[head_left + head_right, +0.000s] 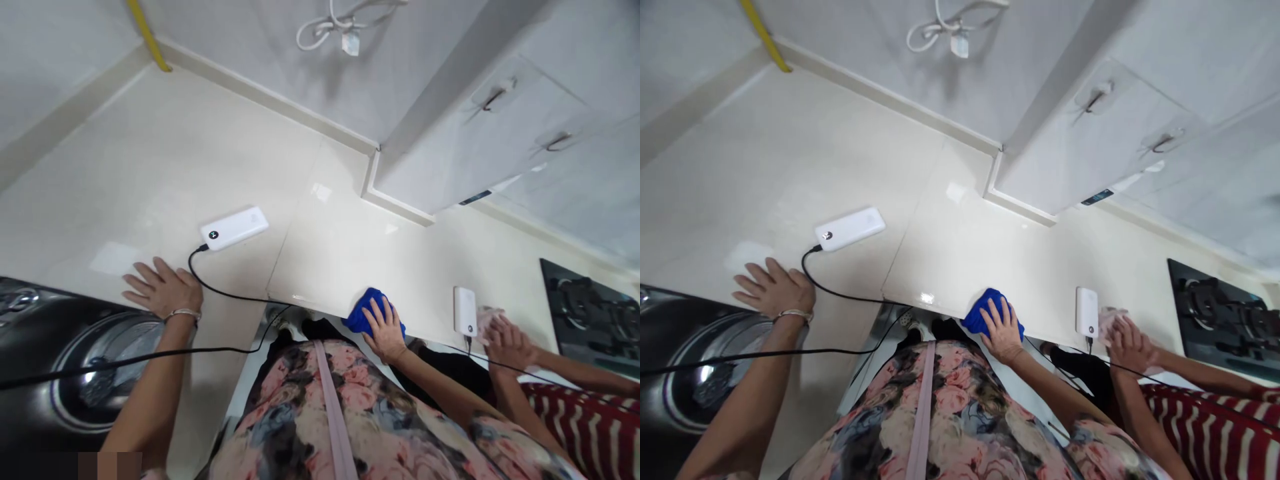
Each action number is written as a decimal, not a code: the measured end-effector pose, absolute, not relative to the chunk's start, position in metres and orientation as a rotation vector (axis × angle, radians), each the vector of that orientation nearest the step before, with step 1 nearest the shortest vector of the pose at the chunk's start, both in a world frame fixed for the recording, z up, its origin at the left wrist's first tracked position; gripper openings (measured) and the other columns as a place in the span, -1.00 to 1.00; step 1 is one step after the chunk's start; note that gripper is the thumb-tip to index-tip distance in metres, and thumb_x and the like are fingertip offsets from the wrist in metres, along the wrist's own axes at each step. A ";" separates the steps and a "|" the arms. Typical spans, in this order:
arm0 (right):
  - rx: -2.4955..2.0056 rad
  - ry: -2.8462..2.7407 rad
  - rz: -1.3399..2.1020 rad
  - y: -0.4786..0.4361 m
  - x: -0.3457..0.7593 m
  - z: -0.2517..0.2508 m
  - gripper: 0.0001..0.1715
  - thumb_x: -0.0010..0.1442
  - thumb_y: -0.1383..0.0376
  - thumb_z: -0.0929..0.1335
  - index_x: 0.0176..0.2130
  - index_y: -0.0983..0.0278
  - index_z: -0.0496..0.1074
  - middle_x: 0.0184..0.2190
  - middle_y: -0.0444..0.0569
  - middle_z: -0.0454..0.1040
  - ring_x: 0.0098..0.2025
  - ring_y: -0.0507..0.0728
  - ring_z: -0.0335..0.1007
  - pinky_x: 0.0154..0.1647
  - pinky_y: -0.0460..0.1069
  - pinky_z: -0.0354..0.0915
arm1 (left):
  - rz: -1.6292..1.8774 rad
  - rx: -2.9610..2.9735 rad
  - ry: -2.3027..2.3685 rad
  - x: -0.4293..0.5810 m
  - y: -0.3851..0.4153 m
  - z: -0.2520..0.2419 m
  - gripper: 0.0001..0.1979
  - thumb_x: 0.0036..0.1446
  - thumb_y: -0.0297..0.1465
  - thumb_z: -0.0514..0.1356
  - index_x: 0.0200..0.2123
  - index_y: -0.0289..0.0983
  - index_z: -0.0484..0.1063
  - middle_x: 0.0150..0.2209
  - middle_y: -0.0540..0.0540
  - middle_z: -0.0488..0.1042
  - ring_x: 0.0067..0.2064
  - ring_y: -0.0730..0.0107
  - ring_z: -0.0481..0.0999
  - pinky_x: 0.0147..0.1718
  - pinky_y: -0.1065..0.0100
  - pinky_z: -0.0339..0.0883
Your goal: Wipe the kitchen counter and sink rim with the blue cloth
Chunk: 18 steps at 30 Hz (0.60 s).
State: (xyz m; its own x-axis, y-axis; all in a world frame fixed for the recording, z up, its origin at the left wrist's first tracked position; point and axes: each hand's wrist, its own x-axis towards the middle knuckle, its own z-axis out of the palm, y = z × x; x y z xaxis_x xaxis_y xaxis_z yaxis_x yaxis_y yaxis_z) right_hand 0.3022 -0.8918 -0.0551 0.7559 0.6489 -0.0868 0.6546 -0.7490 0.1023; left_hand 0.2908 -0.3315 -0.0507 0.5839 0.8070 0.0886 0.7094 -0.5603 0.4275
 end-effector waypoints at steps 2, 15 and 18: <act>2.835 1.050 -0.048 -0.859 0.303 -0.059 -0.13 0.34 -0.08 0.45 0.46 0.21 0.36 0.57 0.15 0.01 0.59 0.64 -0.30 0.48 0.50 -0.05 | 0.395 2.471 1.216 0.290 -0.331 -0.052 -0.30 0.51 -0.20 -0.03 0.53 -0.51 0.07 0.56 -0.52 -0.13 0.56 -0.49 -0.30 0.46 -0.49 -0.42; 2.903 1.443 -0.197 -0.654 0.331 -0.044 -0.09 0.39 0.10 0.43 0.56 0.22 0.15 0.61 0.10 -0.15 0.60 0.61 -0.33 0.52 0.52 -0.10 | 0.285 2.471 1.274 0.289 -0.334 -0.049 -0.30 0.46 -0.28 0.01 0.55 -0.45 0.06 0.59 -0.44 -0.18 0.59 -0.36 -0.35 0.50 -0.41 -0.45; 2.908 1.567 -0.286 -0.643 0.344 -0.040 -0.12 0.37 0.17 0.43 0.54 0.22 0.18 0.60 0.08 -0.09 0.61 0.56 -0.33 0.54 0.50 -0.12 | 0.269 2.477 1.283 0.289 -0.334 -0.046 -0.30 0.45 -0.28 0.01 0.54 -0.45 0.07 0.58 -0.44 -0.16 0.59 -0.35 -0.33 0.50 -0.39 -0.43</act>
State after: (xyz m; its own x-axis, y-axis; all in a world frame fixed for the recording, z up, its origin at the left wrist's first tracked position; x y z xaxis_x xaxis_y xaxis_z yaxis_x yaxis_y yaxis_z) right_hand 0.3444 -0.6434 -0.0399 0.5421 0.8375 -0.0684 0.8077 -0.5417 -0.2328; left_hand 0.2888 -0.3336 -0.0465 0.5745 0.8184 0.0123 0.7545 -0.5354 0.3795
